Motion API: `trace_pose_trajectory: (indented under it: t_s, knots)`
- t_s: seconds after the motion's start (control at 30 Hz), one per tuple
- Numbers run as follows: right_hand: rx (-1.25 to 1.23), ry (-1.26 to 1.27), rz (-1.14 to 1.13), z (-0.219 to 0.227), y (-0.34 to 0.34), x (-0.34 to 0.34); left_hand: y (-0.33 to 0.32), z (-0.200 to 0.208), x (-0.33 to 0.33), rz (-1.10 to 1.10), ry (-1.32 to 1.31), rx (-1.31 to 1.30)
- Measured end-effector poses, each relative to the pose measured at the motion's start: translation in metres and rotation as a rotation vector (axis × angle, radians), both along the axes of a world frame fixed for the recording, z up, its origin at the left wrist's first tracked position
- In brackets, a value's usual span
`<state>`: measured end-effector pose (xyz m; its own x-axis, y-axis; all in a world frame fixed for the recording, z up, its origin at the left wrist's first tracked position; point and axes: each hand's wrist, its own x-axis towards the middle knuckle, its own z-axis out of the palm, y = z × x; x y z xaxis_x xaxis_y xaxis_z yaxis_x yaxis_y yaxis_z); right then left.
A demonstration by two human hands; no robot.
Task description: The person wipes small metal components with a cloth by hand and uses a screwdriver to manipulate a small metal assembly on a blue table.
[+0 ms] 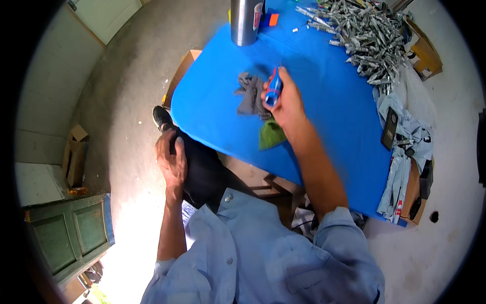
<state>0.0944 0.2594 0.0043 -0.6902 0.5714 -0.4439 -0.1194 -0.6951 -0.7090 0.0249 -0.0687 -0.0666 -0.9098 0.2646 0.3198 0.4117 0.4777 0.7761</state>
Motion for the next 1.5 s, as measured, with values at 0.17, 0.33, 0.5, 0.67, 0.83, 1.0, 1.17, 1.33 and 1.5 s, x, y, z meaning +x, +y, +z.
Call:
trace_pose_trajectory:
  t_s: [0.17,0.33,0.5,0.67,0.83,1.0,1.17,1.33,1.5]
  knots:
    - [0.348,-0.012,0.148,-0.001,-0.011,0.015,-0.001,0.04,0.016,0.085,-0.126,0.081]
    - [0.702,0.146,0.192,-0.01,-0.042,0.004,0.05,0.09,0.032,-0.225,-0.14,0.065]
    - [0.693,0.073,0.216,0.028,-0.042,0.016,0.093,0.1,0.028,-0.336,-0.266,0.133]
    - [0.466,-0.012,-0.149,0.021,0.041,0.038,0.138,0.091,0.041,-0.6,0.277,-0.194]
    - [0.557,0.058,-0.43,-0.039,0.13,0.058,0.201,0.077,0.054,-0.805,0.422,-0.292]
    - [0.773,-0.131,-0.378,-0.016,0.108,0.052,0.217,0.058,0.004,-0.741,0.499,-0.272]
    - [0.9,-0.155,-0.336,-0.017,0.104,0.044,0.231,0.045,-0.06,-0.495,0.595,-0.352]
    - [0.848,-0.118,-0.321,-0.012,0.103,0.045,0.232,0.063,-0.048,-0.312,0.608,-0.387]
    - [0.82,-0.03,-0.316,-0.004,0.098,0.043,0.239,0.079,0.015,-0.589,0.442,-0.19]
